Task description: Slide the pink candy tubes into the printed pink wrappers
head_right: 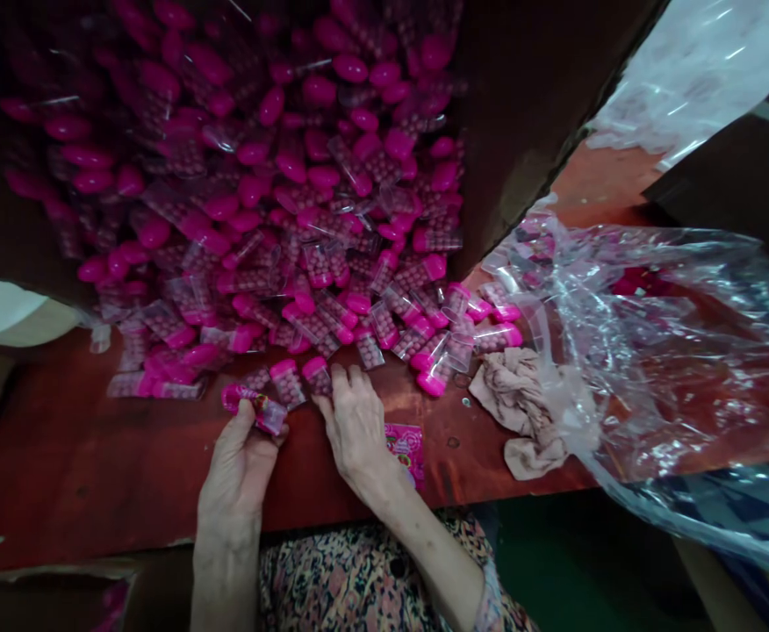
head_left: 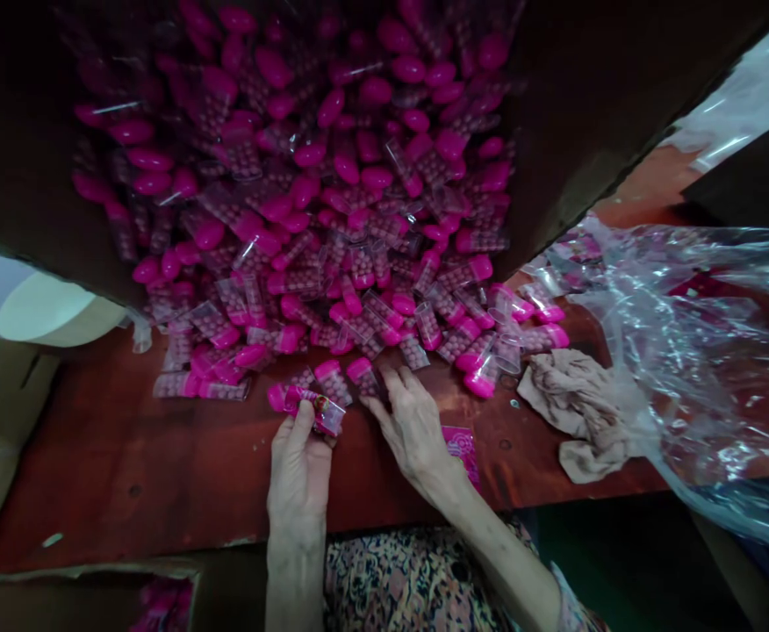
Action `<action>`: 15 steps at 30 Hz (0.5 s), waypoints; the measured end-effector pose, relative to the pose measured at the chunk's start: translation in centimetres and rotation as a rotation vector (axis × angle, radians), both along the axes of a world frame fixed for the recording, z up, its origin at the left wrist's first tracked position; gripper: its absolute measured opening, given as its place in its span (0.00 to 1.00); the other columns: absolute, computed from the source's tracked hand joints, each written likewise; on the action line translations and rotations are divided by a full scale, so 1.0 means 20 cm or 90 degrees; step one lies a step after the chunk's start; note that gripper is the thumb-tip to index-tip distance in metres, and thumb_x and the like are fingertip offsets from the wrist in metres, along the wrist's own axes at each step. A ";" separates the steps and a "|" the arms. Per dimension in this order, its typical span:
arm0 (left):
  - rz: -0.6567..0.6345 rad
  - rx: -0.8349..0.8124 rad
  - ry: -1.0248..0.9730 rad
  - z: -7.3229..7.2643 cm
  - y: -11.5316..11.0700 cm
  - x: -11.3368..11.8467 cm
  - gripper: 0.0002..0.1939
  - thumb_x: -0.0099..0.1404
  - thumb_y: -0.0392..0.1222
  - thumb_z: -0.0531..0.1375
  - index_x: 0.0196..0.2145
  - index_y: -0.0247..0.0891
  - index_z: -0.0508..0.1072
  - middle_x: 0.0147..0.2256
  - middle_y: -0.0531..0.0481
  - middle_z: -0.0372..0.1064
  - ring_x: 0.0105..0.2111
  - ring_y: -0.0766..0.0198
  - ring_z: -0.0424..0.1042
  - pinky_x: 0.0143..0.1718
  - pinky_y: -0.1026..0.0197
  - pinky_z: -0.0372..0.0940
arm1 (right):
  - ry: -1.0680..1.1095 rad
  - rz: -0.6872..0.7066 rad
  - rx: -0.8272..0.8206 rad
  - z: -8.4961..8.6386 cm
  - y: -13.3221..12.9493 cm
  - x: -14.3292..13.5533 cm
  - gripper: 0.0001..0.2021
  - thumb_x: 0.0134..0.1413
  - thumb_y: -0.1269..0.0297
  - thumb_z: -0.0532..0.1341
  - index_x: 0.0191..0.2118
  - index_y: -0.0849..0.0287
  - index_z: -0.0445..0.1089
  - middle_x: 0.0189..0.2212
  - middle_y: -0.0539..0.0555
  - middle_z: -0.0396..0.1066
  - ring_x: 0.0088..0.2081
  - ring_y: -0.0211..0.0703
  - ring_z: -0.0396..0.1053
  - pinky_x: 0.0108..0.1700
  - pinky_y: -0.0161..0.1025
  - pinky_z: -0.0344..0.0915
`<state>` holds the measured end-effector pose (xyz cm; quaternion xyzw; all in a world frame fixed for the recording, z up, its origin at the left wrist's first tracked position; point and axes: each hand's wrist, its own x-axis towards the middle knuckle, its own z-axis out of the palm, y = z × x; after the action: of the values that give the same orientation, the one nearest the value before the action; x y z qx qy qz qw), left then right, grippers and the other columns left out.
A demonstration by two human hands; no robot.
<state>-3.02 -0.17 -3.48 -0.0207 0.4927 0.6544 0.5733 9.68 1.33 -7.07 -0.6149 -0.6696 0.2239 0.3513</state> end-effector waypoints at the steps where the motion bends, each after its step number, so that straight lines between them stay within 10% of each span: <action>1: 0.003 -0.003 -0.007 0.00 0.01 0.00 0.07 0.48 0.37 0.68 0.26 0.36 0.74 0.25 0.55 0.74 0.23 0.69 0.71 0.23 0.68 0.66 | 0.019 -0.006 -0.017 0.01 0.00 0.01 0.16 0.54 0.64 0.58 0.49 0.61 0.65 0.43 0.63 0.69 0.45 0.56 0.66 0.44 0.51 0.65; 6: 0.026 -0.012 -0.043 0.03 0.04 0.02 0.02 0.57 0.34 0.62 0.27 0.34 0.73 0.24 0.53 0.73 0.21 0.69 0.70 0.21 0.67 0.65 | 0.131 -0.011 -0.123 0.15 -0.04 0.10 0.10 0.51 0.61 0.62 0.37 0.62 0.71 0.27 0.53 0.71 0.28 0.42 0.68 0.29 0.38 0.66; 15: 0.043 -0.006 -0.048 0.05 0.09 0.10 0.08 0.63 0.33 0.55 0.31 0.33 0.74 0.30 0.49 0.75 0.29 0.68 0.72 0.35 0.64 0.67 | 0.399 -0.024 -0.220 0.21 -0.16 0.08 0.12 0.49 0.59 0.64 0.39 0.57 0.71 0.29 0.49 0.66 0.30 0.38 0.66 0.32 0.35 0.65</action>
<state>-0.92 1.57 -2.44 -0.0645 0.4728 0.6698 0.5690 11.29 -1.85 -2.89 -0.5791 -0.4697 0.5051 0.4347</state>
